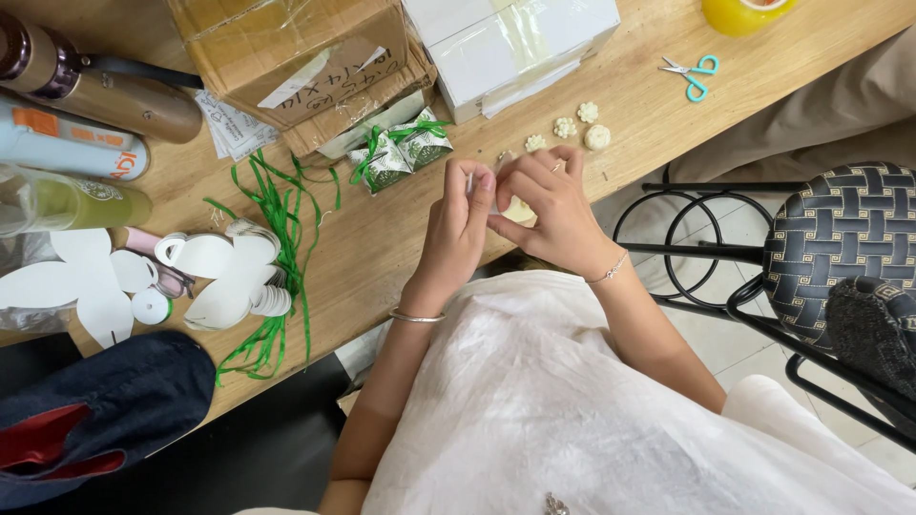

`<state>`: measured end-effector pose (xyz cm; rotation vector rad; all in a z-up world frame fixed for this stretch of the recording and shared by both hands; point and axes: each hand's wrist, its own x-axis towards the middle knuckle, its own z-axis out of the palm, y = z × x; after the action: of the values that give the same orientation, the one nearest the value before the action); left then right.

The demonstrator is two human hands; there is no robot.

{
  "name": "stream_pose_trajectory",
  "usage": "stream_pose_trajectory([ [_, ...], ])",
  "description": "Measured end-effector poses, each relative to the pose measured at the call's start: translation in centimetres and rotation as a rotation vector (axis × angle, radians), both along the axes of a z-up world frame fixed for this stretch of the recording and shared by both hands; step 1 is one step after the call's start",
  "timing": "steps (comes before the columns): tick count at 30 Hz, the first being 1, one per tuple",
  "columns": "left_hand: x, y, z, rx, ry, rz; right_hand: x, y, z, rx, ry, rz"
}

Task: The person wraps small candle-like objects in paper and green ribbon on a wooden table, occasionally referring to a paper instruction sheet.

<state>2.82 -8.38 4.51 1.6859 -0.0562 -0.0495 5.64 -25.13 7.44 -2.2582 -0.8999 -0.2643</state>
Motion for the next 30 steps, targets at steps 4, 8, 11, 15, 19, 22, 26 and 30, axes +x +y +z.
stream_pose_trajectory([
  [4, 0.1, -0.2, 0.2, -0.021, -0.156, -0.002, -0.1, -0.3, -0.6, 0.051, 0.278, 0.009],
  [8, -0.4, -0.5, 0.5, 0.090, -0.252, -0.011, 0.1, -0.5, -1.0, -0.033, 0.301, 0.041],
  [11, -0.6, -0.6, 0.7, 0.208, -0.319, -0.027, 0.4, -1.4, -3.1, 0.037, 0.318, 0.115],
  [15, -0.7, -0.1, -1.3, 0.325, -0.449, -0.084, 1.2, -2.7, -7.7, -0.083, 0.898, 0.024],
  [19, 0.0, 2.3, 0.6, 0.289, -0.331, -0.220, 1.5, -2.0, -5.6, -0.016, 0.513, 0.297],
  [22, 0.8, 3.9, 1.4, 0.371, -0.282, -0.309, 1.6, -0.9, -2.2, -0.123, 0.371, 0.325],
  [26, 1.1, 5.0, -0.3, 0.543, -0.148, -0.463, 0.7, -0.7, -2.4, -0.353, 0.416, 0.355],
  [30, 0.9, 5.3, 0.4, 0.626, -0.108, -0.458, -0.3, -0.8, -2.6, -0.190, 0.448, 0.427],
])
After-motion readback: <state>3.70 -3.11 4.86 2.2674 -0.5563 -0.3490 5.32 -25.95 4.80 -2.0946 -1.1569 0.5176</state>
